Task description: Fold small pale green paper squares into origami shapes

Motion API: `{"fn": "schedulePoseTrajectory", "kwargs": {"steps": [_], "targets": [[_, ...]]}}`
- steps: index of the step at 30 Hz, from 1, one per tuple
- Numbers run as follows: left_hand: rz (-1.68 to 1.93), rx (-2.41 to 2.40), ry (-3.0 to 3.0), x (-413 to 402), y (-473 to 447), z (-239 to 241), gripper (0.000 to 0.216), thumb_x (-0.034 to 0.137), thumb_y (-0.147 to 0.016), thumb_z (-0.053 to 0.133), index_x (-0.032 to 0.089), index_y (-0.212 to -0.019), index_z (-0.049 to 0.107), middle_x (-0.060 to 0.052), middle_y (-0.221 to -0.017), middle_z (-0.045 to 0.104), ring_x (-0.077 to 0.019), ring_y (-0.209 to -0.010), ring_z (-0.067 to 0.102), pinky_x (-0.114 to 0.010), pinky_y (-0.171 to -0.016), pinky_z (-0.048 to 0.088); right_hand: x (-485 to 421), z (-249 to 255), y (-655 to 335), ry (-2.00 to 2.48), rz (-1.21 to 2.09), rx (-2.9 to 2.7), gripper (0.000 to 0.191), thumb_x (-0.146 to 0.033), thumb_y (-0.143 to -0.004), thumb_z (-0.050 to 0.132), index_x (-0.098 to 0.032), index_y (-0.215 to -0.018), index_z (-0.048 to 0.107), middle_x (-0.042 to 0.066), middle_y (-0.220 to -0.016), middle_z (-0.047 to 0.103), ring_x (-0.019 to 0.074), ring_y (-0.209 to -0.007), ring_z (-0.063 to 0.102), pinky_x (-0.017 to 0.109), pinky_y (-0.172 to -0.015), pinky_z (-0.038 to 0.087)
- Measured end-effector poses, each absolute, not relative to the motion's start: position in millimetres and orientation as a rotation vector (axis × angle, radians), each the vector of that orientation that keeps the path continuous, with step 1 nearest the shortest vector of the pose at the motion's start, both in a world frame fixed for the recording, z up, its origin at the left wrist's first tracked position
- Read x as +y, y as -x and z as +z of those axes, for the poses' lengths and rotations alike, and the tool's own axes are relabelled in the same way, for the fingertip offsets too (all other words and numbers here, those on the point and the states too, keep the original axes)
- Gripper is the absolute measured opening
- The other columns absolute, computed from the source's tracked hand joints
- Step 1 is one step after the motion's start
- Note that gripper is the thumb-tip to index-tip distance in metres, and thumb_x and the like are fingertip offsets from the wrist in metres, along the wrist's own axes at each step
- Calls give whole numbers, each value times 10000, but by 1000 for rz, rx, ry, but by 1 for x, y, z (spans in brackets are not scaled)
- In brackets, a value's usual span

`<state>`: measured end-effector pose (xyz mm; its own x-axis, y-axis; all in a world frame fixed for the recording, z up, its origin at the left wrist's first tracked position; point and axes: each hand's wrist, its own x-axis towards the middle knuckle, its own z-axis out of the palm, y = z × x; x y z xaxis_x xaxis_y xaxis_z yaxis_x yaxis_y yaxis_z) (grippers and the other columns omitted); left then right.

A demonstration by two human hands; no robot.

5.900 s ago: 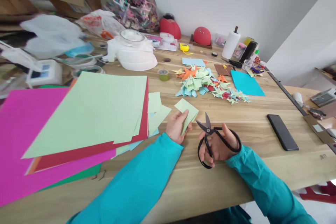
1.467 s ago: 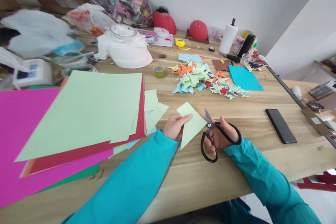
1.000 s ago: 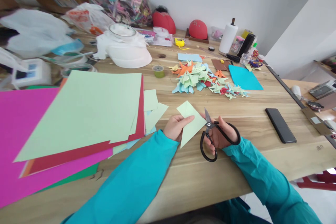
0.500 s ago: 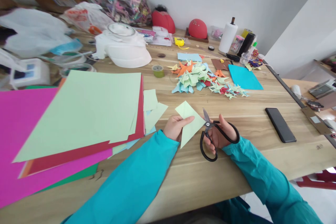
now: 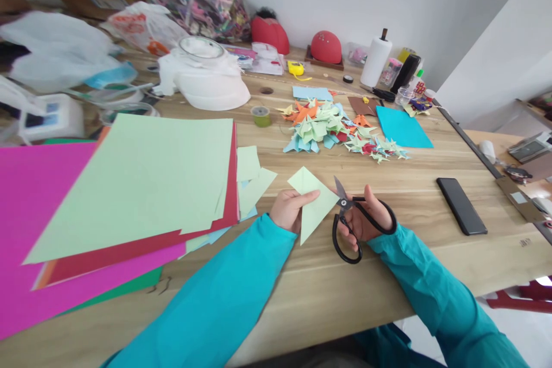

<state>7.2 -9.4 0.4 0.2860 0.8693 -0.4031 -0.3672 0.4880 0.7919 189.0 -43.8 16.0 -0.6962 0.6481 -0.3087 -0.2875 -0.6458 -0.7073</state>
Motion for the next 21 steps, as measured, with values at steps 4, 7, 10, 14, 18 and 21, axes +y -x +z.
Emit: {"fn": "schedulePoseTrajectory", "kwargs": {"steps": [4, 7, 10, 14, 18, 21], "targets": [[887, 997, -634, -9, -6, 1, 257, 262, -534, 731, 87, -716, 684, -92, -619, 681, -205, -470, 593, -313, -400, 487, -44, 18, -190, 784, 2327, -881, 801, -664, -722, -108, -218, -1307, 210, 34, -612, 574, 159, -446, 545, 281, -399, 435], [883, 996, -647, -8, -5, 1, 252, 258, -540, 726, 92, -724, 685, -80, -587, 672, -201, -454, 587, -316, -396, 487, -44, 19, -191, 830, 2321, -902, 807, -662, -717, -124, -215, -1321, 172, 29, -605, 567, 153, -438, 539, 280, -399, 441], [866, 982, -678, -7, -4, -1, 237, 256, -543, 724, 90, -708, 687, -74, -570, 666, -198, -443, 582, -324, -416, 488, -44, 19, -191, 845, 2329, -932, 800, -654, -723, -129, -205, -1324, 149, 25, -599, 559, 146, -425, 535, 276, -396, 445], [838, 846, -723, -8, -5, -2, 301, 254, -526, 736, 72, -762, 693, -113, -699, 693, -247, -612, 634, -350, -582, 511, -45, 18, -190, 795, 2349, -949, 777, -633, -736, -139, -196, -1315, 140, 28, -604, 561, 149, -426, 539, 273, -384, 441], [861, 780, -744, -11, -8, 0, 327, 263, -520, 740, 71, -780, 693, -119, -749, 697, -272, -720, 640, -354, -669, 497, -46, 18, -189, 740, 2364, -942, 740, -623, -751, -123, -211, -1297, 160, 30, -622, 565, 149, -423, 535, 278, -384, 439], [878, 788, -746, -12, -8, 2, 305, 267, -525, 737, 74, -758, 695, -116, -736, 697, -272, -712, 641, -358, -676, 494, -47, 17, -188, 720, 2380, -952, 738, -643, -751, -88, -217, -1281, 199, 24, -618, 562, 144, -417, 525, 272, -381, 431]]}}
